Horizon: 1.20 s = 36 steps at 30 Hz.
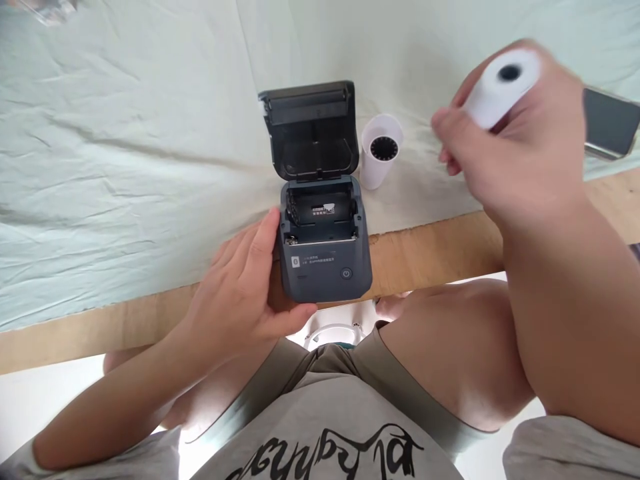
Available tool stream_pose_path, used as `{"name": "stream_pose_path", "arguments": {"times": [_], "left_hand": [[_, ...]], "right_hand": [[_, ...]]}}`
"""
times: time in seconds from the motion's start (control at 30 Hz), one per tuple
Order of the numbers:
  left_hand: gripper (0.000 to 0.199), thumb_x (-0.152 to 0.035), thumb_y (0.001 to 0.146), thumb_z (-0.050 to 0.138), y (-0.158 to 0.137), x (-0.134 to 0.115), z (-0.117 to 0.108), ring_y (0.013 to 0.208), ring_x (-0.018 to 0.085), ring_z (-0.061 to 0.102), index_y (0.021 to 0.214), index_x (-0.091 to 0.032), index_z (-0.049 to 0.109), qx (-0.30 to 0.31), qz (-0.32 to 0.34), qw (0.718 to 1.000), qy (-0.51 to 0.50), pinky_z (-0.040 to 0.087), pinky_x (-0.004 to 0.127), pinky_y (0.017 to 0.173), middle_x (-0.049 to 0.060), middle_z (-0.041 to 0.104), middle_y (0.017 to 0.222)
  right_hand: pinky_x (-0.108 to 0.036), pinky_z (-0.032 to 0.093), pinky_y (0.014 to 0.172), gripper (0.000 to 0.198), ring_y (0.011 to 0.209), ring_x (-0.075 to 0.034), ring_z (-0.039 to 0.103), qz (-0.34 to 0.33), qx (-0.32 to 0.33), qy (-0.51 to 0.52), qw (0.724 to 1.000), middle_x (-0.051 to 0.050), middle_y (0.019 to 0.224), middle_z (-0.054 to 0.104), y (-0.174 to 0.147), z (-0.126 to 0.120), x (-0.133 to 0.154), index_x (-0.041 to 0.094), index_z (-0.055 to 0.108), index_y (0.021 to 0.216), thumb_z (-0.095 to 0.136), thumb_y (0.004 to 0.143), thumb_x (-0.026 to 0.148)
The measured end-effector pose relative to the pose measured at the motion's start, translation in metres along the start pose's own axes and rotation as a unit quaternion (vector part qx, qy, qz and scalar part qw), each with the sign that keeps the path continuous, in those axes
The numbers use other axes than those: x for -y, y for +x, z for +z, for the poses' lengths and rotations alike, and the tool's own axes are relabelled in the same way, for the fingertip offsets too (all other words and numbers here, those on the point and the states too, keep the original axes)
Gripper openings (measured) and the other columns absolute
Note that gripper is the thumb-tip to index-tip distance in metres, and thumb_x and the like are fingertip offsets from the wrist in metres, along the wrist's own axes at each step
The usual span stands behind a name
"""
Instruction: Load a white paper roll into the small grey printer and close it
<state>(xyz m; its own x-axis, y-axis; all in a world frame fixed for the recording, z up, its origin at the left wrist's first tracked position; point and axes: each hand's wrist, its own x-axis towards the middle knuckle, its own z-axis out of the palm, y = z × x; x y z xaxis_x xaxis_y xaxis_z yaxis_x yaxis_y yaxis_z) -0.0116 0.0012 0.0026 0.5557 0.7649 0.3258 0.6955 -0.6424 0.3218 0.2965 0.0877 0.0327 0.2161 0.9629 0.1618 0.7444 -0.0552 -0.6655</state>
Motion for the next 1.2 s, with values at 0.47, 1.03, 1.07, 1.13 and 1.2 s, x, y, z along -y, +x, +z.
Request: {"name": "stream_pose_path", "arguments": {"times": [0.47, 1.03, 1.07, 1.13, 1.2], "left_hand": [[0.092, -0.069, 0.106, 0.038, 0.001, -0.002, 0.002, 0.127, 0.039, 0.072, 0.155, 0.009, 0.042, -0.013, 0.009, 0.999, 0.035, 0.057, 0.050, 0.106, 0.034, 0.068, 0.138], [0.095, -0.075, 0.104, 0.041, 0.001, -0.001, 0.003, 0.130, 0.041, 0.069, 0.162, -0.001, 0.033, -0.003, 0.002, 1.000, 0.009, 0.057, 0.054, 0.106, 0.031, 0.067, 0.142], [0.096, -0.076, 0.104, 0.040, 0.000, -0.001, 0.004, 0.129, 0.041, 0.069, 0.161, 0.000, 0.034, -0.007, 0.004, 1.000, 0.009, 0.057, 0.054, 0.105, 0.031, 0.067, 0.142], [0.096, -0.076, 0.105, 0.038, 0.000, 0.000, 0.004, 0.128, 0.041, 0.069, 0.160, 0.002, 0.035, -0.008, 0.007, 1.000, 0.012, 0.057, 0.054, 0.104, 0.032, 0.067, 0.141], [0.095, -0.075, 0.105, 0.038, 0.000, 0.000, 0.004, 0.128, 0.041, 0.069, 0.160, 0.003, 0.035, -0.006, 0.007, 1.000, 0.014, 0.057, 0.055, 0.104, 0.033, 0.066, 0.141]], "right_hand": [[-0.039, 0.054, 0.112, 0.060, 0.129, -0.015, 0.060, -0.072, -0.018, -0.125, 0.989, -0.002, 0.141, 0.060, -0.011, -0.013, -0.009, 0.026, 0.063, 0.136, 0.072, 0.085, 0.057], [-0.027, 0.058, 0.087, 0.043, 0.093, -0.004, 0.056, -0.174, 0.125, -0.096, 0.972, -0.005, 0.118, 0.063, -0.028, 0.018, 0.015, 0.022, 0.056, 0.131, 0.060, 0.092, 0.039], [-0.024, 0.056, 0.083, 0.044, 0.090, -0.002, 0.056, -0.179, 0.138, -0.088, 0.970, -0.005, 0.118, 0.063, -0.029, 0.017, 0.014, 0.022, 0.055, 0.134, 0.058, 0.092, 0.037], [-0.021, 0.053, 0.077, 0.045, 0.089, -0.001, 0.055, -0.188, 0.155, -0.074, 0.967, -0.004, 0.120, 0.063, -0.030, 0.016, 0.013, 0.023, 0.053, 0.135, 0.058, 0.093, 0.038], [-0.019, 0.053, 0.078, 0.044, 0.093, -0.001, 0.054, -0.190, 0.149, -0.063, 0.968, -0.005, 0.124, 0.060, -0.032, 0.016, 0.011, 0.024, 0.054, 0.134, 0.058, 0.095, 0.045]]}}
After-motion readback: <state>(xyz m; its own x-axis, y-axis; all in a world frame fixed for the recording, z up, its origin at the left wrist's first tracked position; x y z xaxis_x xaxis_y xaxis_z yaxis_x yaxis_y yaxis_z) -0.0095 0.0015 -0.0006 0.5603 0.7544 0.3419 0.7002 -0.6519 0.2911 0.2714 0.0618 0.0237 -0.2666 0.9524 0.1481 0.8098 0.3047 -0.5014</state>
